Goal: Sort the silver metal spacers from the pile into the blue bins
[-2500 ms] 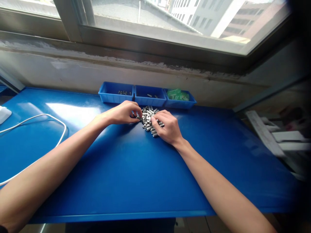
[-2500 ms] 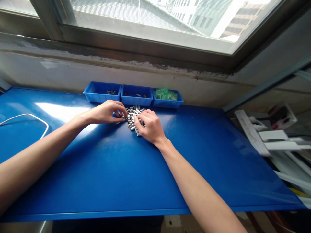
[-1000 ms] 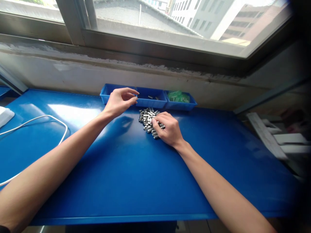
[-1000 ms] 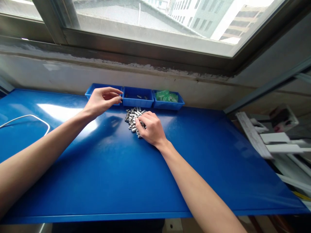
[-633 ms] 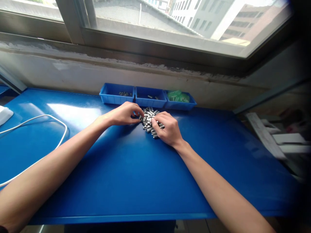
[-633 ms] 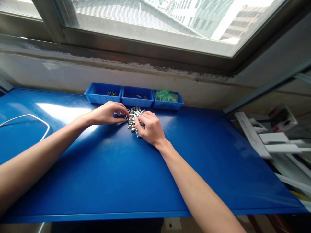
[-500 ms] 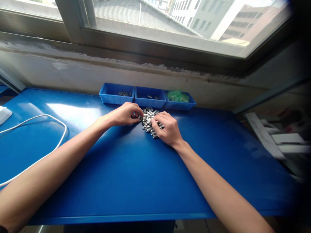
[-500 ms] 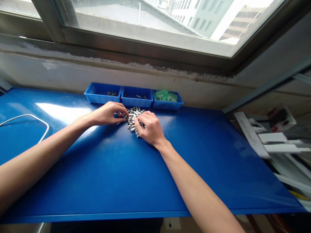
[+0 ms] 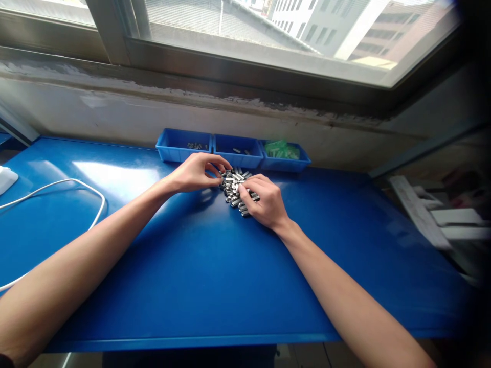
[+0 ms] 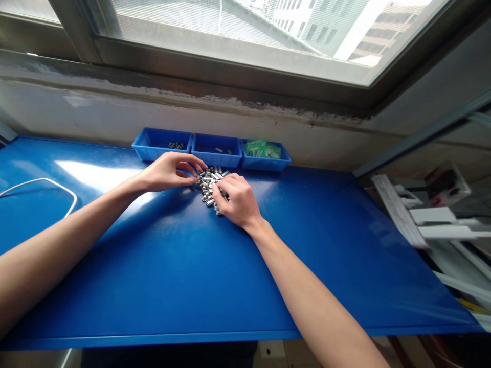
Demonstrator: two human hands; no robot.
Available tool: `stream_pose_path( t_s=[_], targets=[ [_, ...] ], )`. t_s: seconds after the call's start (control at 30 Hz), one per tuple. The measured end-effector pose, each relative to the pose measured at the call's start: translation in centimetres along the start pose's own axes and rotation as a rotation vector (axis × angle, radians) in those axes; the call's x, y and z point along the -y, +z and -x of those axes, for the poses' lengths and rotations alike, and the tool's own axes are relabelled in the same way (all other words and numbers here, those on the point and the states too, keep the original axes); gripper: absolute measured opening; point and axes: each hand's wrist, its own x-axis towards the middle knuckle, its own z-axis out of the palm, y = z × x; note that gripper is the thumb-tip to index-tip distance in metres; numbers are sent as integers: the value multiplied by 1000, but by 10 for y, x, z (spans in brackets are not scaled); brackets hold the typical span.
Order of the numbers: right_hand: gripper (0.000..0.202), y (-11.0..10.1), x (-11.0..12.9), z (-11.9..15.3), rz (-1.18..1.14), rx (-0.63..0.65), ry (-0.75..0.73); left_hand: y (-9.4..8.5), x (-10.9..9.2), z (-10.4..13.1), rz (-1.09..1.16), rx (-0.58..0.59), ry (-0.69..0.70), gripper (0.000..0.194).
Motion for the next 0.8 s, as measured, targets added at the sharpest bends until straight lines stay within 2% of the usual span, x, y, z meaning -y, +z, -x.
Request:
stream_pose_path(
  t_s=[0.17, 0.3, 0.8],
  targets=[
    [25, 1, 0, 0, 3, -2, 0, -6, -8, 1, 274, 50, -91, 53],
    [23, 1, -1, 1, -1, 1, -3, -9, -10, 2, 393, 114, -114, 60],
    [22, 1, -2, 1, 3, -19, -19, -10, -6, 0, 367, 111, -148, 51]
  ],
)
